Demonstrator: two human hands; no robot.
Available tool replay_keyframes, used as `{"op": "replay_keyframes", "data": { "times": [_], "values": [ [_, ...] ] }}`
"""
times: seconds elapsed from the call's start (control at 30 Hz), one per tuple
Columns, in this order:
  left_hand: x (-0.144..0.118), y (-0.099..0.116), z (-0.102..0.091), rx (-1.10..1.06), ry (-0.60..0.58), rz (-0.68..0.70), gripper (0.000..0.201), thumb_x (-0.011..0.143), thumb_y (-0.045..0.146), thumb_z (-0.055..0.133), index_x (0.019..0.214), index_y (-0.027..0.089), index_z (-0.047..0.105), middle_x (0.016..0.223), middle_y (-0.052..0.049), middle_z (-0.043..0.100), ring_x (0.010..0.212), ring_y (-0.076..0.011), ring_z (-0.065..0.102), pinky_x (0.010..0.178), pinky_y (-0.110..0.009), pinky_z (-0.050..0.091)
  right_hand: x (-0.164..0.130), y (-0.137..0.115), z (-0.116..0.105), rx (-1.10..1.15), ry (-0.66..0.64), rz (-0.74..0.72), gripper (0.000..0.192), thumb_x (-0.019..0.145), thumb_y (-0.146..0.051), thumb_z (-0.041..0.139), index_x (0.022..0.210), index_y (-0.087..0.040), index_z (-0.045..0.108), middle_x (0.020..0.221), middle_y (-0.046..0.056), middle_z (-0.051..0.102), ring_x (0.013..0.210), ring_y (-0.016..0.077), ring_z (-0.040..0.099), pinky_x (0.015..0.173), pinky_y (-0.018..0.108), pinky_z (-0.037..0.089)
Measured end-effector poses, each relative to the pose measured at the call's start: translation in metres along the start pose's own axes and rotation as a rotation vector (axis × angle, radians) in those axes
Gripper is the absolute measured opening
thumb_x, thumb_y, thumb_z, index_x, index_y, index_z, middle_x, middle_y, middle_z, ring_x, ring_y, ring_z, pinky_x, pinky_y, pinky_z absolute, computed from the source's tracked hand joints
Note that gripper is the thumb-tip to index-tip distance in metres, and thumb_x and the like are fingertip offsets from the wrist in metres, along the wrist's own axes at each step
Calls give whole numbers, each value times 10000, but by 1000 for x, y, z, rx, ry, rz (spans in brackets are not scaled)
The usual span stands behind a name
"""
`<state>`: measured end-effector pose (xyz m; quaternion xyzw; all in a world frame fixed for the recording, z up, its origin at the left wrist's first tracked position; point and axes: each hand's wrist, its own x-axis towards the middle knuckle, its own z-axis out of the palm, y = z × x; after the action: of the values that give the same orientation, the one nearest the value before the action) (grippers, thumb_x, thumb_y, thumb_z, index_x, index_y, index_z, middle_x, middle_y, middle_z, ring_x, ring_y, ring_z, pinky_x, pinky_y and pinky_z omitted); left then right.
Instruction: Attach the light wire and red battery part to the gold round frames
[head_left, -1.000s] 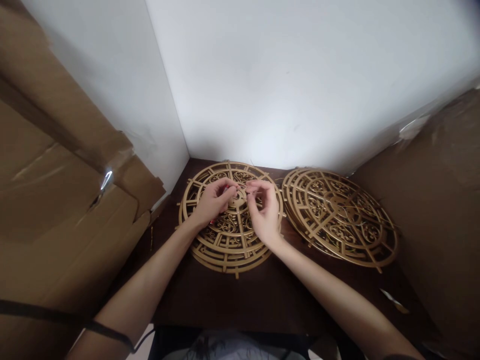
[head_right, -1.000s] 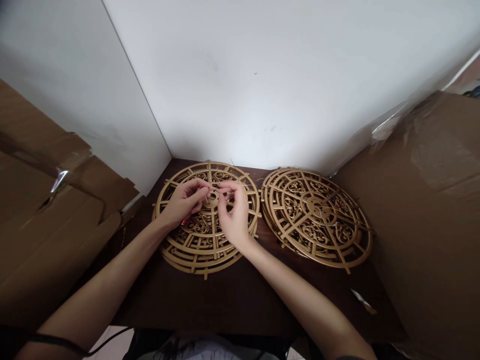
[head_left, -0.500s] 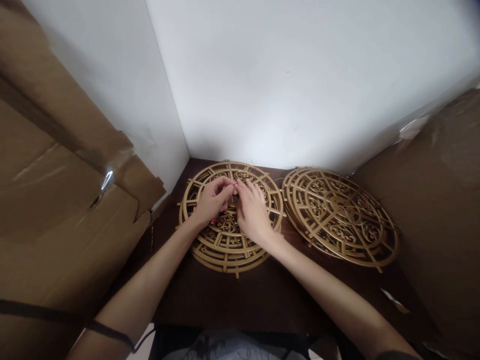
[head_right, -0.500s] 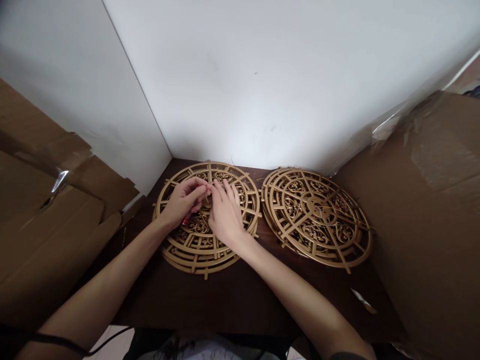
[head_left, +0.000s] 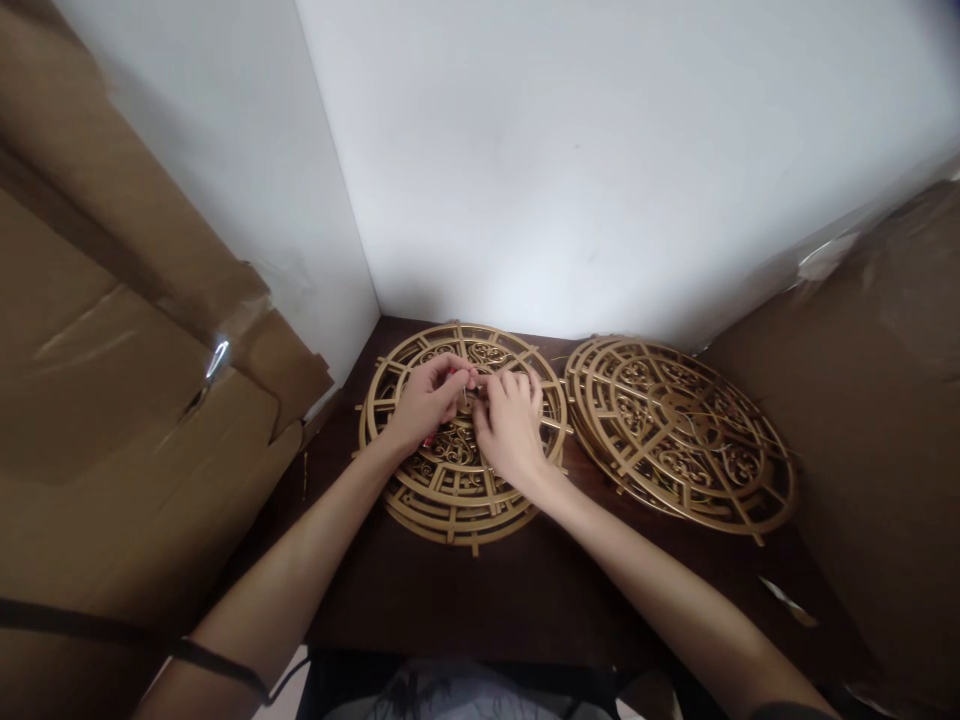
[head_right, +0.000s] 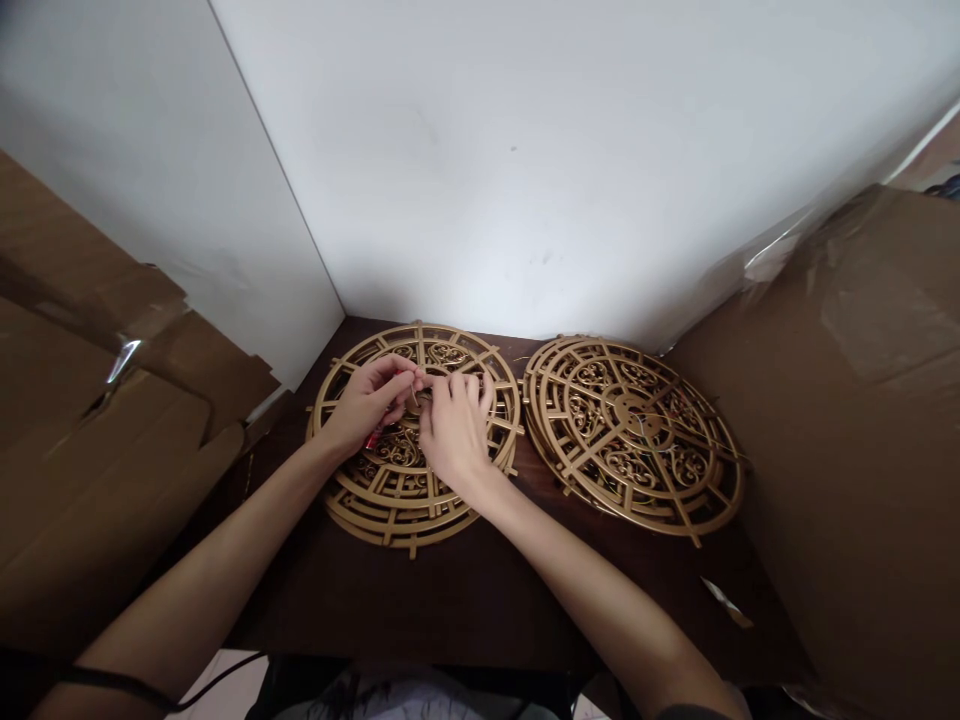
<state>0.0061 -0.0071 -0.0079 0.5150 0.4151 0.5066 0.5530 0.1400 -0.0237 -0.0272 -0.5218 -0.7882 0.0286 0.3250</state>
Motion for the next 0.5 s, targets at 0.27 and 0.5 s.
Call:
{"op": "replay_keyframes", "data": {
  "times": [0.27,0.5],
  "values": [
    [1,-1,-1,48,103,39,176,767,299,625,822,135,590,538,58,445,373,-21,330,348,-160,243,2,-1,-9,311,67,52,241,871,-94,396,886,-234,592,889,-1,652,919,183,553,985,426,273],
    [0,3,-1,-60,27,-35,207,762,306,639,849,135,563,509,73,425,358,-13,267,320,-146,185,1,-3,-16,459,196,55,265,901,-114,397,894,-224,638,894,1,691,876,169,591,883,364,345]
  ]
}}
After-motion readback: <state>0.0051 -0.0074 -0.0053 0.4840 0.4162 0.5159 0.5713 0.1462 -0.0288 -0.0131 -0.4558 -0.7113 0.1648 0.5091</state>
